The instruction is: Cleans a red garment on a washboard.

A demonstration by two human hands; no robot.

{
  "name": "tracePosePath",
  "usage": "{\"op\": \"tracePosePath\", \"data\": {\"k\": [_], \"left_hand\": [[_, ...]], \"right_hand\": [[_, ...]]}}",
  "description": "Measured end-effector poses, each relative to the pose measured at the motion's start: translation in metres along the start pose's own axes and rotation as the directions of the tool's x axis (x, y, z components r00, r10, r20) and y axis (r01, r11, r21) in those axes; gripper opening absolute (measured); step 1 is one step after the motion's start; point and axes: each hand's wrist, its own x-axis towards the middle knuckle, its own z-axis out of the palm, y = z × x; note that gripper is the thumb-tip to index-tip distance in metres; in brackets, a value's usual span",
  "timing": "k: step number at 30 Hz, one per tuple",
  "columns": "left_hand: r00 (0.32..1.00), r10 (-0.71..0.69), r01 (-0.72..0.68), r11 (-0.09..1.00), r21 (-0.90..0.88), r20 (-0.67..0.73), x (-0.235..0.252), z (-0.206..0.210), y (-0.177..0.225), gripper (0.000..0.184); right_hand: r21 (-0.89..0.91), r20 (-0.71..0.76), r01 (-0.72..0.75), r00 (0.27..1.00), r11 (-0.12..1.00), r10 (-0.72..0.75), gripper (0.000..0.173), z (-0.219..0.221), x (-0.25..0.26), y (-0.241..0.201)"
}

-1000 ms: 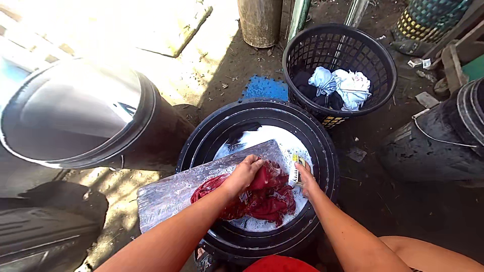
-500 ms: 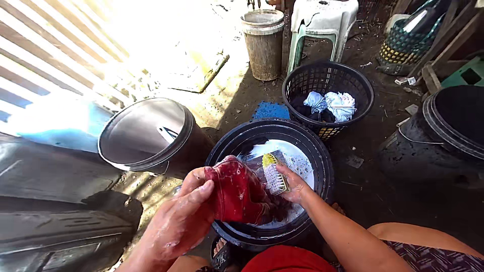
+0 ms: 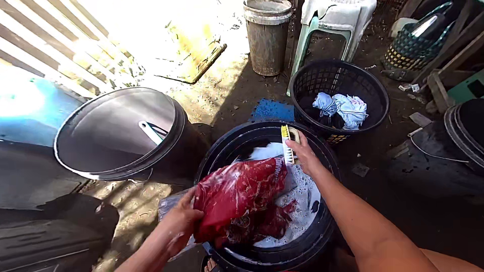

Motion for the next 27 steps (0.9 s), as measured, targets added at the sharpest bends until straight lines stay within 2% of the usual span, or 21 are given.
{"op": "tracePosePath", "data": {"k": [2, 4, 6, 8, 10, 12, 14, 16, 17, 18, 20, 22, 24, 25, 27], "left_hand": [[0.974, -0.223, 0.22, 0.973, 0.075, 0.031, 0.023, 0.0, -0.037, 0.078], [0.946, -0.316, 0.31, 0.947, 0.082, 0.067, 0.025, -0.001, -0.052, 0.072], [0.935, -0.346, 0.345, 0.938, 0.036, 0.072, 0.021, -0.004, -0.057, 0.057], [0.92, -0.38, 0.38, 0.925, 0.016, 0.096, 0.019, -0.008, -0.061, 0.039], [0.894, -0.422, 0.42, 0.906, 0.042, 0.148, 0.017, -0.009, -0.064, 0.034], [0.885, -0.44, 0.434, 0.898, 0.072, 0.15, 0.017, -0.008, -0.065, 0.028], [0.905, -0.414, 0.409, 0.91, 0.069, 0.1, 0.021, -0.008, -0.061, 0.022], [0.922, -0.383, 0.378, 0.921, 0.092, 0.051, 0.026, -0.01, -0.056, 0.02], [0.924, -0.378, 0.37, 0.92, 0.127, 0.048, 0.027, -0.011, -0.054, 0.018], [0.92, -0.389, 0.376, 0.912, 0.165, 0.054, 0.027, -0.013, -0.052, 0.019], [0.905, -0.421, 0.399, 0.892, 0.211, 0.068, 0.026, -0.02, -0.053, 0.022], [0.898, -0.435, 0.415, 0.885, 0.209, 0.061, 0.027, -0.025, -0.056, 0.023], [0.894, -0.447, 0.435, 0.882, 0.18, 0.031, 0.028, -0.026, -0.059, 0.023], [0.895, -0.445, 0.436, 0.884, 0.169, 0.017, 0.029, -0.026, -0.059, 0.023], [0.895, -0.446, 0.44, 0.884, 0.155, 0.001, 0.031, -0.025, -0.059, 0.022]], "right_hand": [[-0.316, -0.11, -0.107, 0.991, 0.943, 0.076, 0.083, -0.017, 0.023, 0.049], [-0.548, -0.193, -0.164, 0.979, 0.821, 0.067, 0.088, -0.042, 0.039, 0.099], [-0.677, -0.234, -0.204, 0.971, 0.707, 0.056, 0.09, -0.059, 0.044, 0.139], [-0.718, -0.2, -0.175, 0.979, 0.673, 0.042, 0.089, -0.057, 0.039, 0.154], [-0.672, -0.079, -0.058, 0.997, 0.738, 0.007, 0.086, -0.031, 0.024, 0.145], [-0.64, 0.154, 0.159, 0.985, 0.752, -0.077, 0.085, 0.02, -0.009, 0.122], [-0.605, 0.394, 0.339, 0.914, 0.721, -0.099, 0.085, 0.085, -0.051, 0.095], [-0.554, 0.595, 0.455, 0.802, 0.697, -0.051, 0.081, 0.137, -0.085, 0.079], [-0.546, 0.656, 0.494, 0.755, 0.676, -0.021, 0.077, 0.15, -0.091, 0.079], [-0.576, 0.675, 0.521, 0.738, 0.63, 0.008, 0.074, 0.154, -0.088, 0.083], [-0.689, 0.591, 0.491, 0.807, 0.533, 0.021, 0.072, 0.134, -0.058, 0.099], [-0.812, 0.392, 0.328, 0.92, 0.483, 0.034, 0.076, 0.095, -0.011, 0.11], [-0.873, 0.205, 0.169, 0.978, 0.457, 0.031, 0.082, 0.068, 0.021, 0.114], [-0.877, 0.178, 0.14, 0.983, 0.459, 0.041, 0.083, 0.068, 0.022, 0.11], [-0.828, 0.297, 0.25, 0.955, 0.503, 0.015, 0.083, 0.101, -0.013, 0.095]]}}
